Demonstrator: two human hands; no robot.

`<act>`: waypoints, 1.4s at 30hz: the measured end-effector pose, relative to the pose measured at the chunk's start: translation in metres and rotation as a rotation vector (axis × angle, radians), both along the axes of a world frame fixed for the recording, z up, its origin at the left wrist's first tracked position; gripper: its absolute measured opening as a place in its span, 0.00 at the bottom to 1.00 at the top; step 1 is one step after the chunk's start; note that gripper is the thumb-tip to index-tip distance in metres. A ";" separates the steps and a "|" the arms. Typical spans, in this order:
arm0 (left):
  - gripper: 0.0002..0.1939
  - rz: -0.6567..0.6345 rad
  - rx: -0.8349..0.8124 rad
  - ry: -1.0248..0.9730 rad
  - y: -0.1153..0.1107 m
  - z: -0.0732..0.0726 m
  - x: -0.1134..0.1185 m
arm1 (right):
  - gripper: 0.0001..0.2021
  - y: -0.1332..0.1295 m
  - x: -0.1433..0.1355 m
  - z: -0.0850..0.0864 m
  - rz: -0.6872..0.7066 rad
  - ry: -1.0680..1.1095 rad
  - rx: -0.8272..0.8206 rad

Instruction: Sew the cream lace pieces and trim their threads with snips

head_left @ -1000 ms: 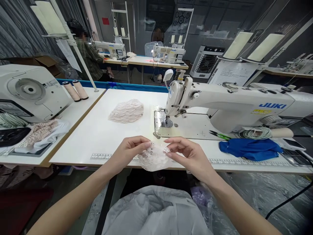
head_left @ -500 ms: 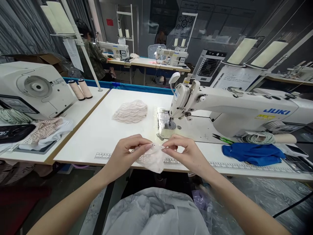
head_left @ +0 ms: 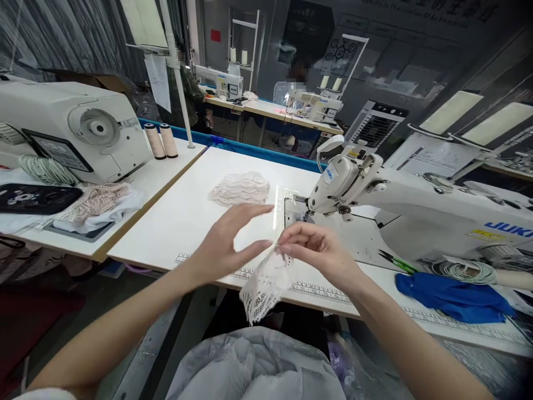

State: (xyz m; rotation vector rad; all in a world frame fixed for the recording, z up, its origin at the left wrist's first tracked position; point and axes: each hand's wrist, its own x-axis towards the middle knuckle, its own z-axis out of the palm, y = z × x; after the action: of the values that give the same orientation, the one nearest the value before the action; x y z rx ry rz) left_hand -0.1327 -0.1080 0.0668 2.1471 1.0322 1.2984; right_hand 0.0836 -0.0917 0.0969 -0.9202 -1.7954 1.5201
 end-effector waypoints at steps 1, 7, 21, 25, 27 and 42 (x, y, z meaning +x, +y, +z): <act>0.25 -0.165 -0.170 0.000 0.014 0.003 -0.004 | 0.08 0.003 0.000 0.002 0.042 -0.004 -0.010; 0.11 -0.824 -0.807 -0.014 0.056 -0.009 -0.022 | 0.12 0.020 0.004 0.016 0.287 -0.094 -0.130; 0.09 -0.726 -0.949 -0.066 0.044 -0.030 -0.039 | 0.10 0.038 -0.019 0.010 0.345 -0.335 -0.008; 0.12 -0.625 -1.043 -0.121 0.034 -0.037 -0.055 | 0.13 0.052 -0.012 -0.006 0.257 -0.404 -0.026; 0.12 -0.508 -1.052 -0.074 0.040 -0.035 -0.065 | 0.14 0.066 -0.015 -0.013 0.194 -0.482 0.043; 0.09 0.225 -0.214 -0.131 0.227 0.017 -0.070 | 0.06 0.211 -0.065 -0.018 -0.545 -0.120 0.564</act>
State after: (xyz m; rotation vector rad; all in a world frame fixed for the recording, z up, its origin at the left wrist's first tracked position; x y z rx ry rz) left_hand -0.2028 0.1194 0.0835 1.8050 1.3225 1.3403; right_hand 0.0188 0.1191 0.0790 -1.0951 -1.7209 0.5893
